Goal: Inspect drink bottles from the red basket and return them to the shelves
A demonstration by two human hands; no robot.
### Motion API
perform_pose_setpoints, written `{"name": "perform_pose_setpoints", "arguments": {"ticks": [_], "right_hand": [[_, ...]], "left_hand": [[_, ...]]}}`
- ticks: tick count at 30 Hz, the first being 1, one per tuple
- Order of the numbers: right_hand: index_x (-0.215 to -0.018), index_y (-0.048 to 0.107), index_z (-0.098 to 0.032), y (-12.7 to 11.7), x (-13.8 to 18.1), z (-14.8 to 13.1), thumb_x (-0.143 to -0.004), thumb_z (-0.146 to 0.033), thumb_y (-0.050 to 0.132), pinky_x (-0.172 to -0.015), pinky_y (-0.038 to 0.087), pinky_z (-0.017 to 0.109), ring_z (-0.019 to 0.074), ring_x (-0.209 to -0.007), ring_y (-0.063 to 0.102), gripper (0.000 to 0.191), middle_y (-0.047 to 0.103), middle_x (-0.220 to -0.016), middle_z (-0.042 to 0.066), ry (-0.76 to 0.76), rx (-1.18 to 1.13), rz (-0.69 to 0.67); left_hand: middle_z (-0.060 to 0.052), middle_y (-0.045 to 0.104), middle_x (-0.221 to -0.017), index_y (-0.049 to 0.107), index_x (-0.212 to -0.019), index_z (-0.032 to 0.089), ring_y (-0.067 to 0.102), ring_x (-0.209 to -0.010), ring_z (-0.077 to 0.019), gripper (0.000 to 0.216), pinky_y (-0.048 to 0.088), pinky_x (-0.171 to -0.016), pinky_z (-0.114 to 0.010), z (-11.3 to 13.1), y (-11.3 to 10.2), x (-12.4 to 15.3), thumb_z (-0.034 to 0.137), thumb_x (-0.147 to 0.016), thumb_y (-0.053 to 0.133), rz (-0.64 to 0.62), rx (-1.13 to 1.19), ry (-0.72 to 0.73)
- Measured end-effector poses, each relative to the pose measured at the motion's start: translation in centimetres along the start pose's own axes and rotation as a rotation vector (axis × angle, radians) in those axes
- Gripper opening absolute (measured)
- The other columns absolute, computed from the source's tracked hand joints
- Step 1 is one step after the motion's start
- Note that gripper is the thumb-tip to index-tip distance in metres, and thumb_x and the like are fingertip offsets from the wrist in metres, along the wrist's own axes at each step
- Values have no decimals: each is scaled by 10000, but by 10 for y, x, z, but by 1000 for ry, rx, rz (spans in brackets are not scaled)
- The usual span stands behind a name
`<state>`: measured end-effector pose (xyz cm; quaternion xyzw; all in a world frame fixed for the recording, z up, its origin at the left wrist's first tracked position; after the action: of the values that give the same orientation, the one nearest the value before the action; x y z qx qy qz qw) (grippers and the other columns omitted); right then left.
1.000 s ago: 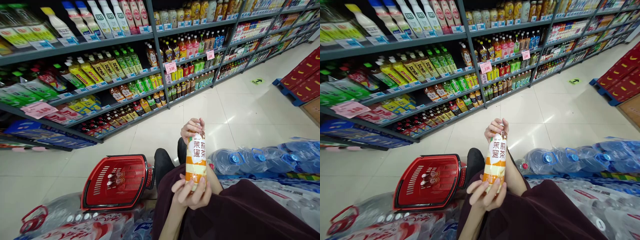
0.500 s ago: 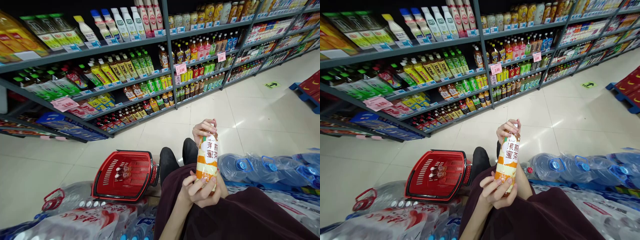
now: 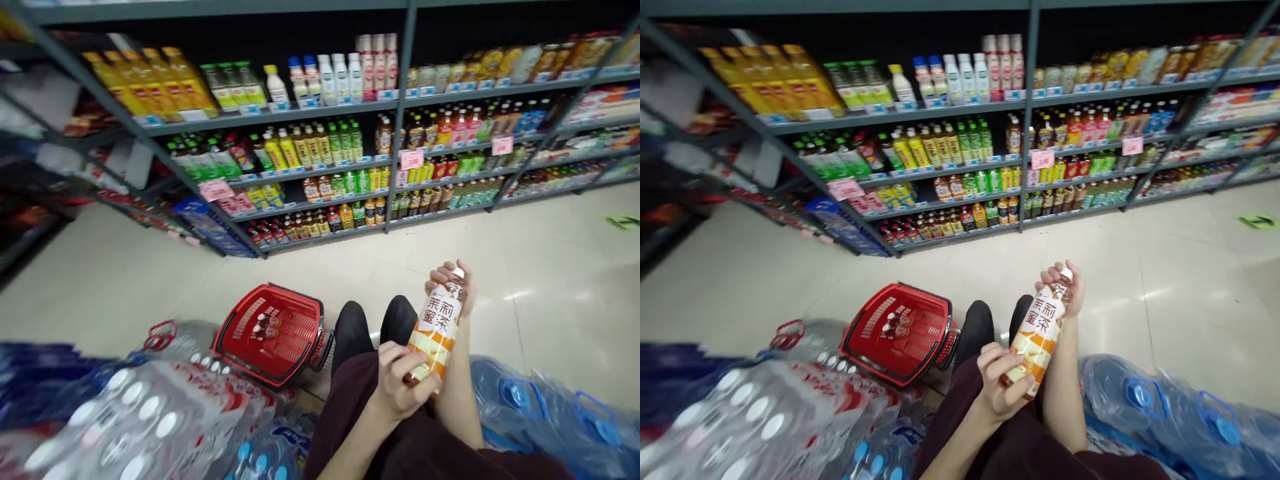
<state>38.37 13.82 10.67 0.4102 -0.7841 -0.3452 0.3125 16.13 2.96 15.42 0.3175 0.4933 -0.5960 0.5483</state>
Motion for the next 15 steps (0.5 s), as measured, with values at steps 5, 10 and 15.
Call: {"name": "perform_pose_setpoints", "arguments": {"ticks": [5, 10, 15], "right_hand": [[-729, 543, -196, -21, 11, 15, -727, -332, 689, -633, 617, 354, 176, -641, 677, 200, 600, -604, -42, -6, 56, 188], [-736, 625, -185, -18, 17, 25, -782, -339, 614, -688, 606, 384, 230, -738, 717, 162, 622, -635, 1, -93, 281, 236], [-913, 741, -138, 7, 14, 49, -774, -413, 691, -768, 586, 380, 255, -886, 728, 312, 748, -885, 80, -98, 491, 0]], "left_hand": [[-83, 588, -1164, 558, -1196, 231, 563, -1051, -208, 537, 574, -889, -372, -46, -8, 23, 39, -711, 689, -32, -57, -275], [-96, 582, -1218, 568, -1358, 247, 619, -1101, -233, 715, 593, -944, -383, -87, -5, 62, 110, -680, 749, -92, -19, -569], [-94, 577, -1223, 575, -1368, 215, 629, -1134, -233, 804, 567, -1024, -367, -109, -1, 90, 165, -607, 829, -65, 110, -818]]}}
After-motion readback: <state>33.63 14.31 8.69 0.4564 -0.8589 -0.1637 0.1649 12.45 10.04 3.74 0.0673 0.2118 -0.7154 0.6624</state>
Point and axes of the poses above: each hand's wrist, its own x-axis away from the middle knuckle, its own y-axis out of the palm, z = x × y, the point moved 9 cm from there along -x, towards the middle knuckle
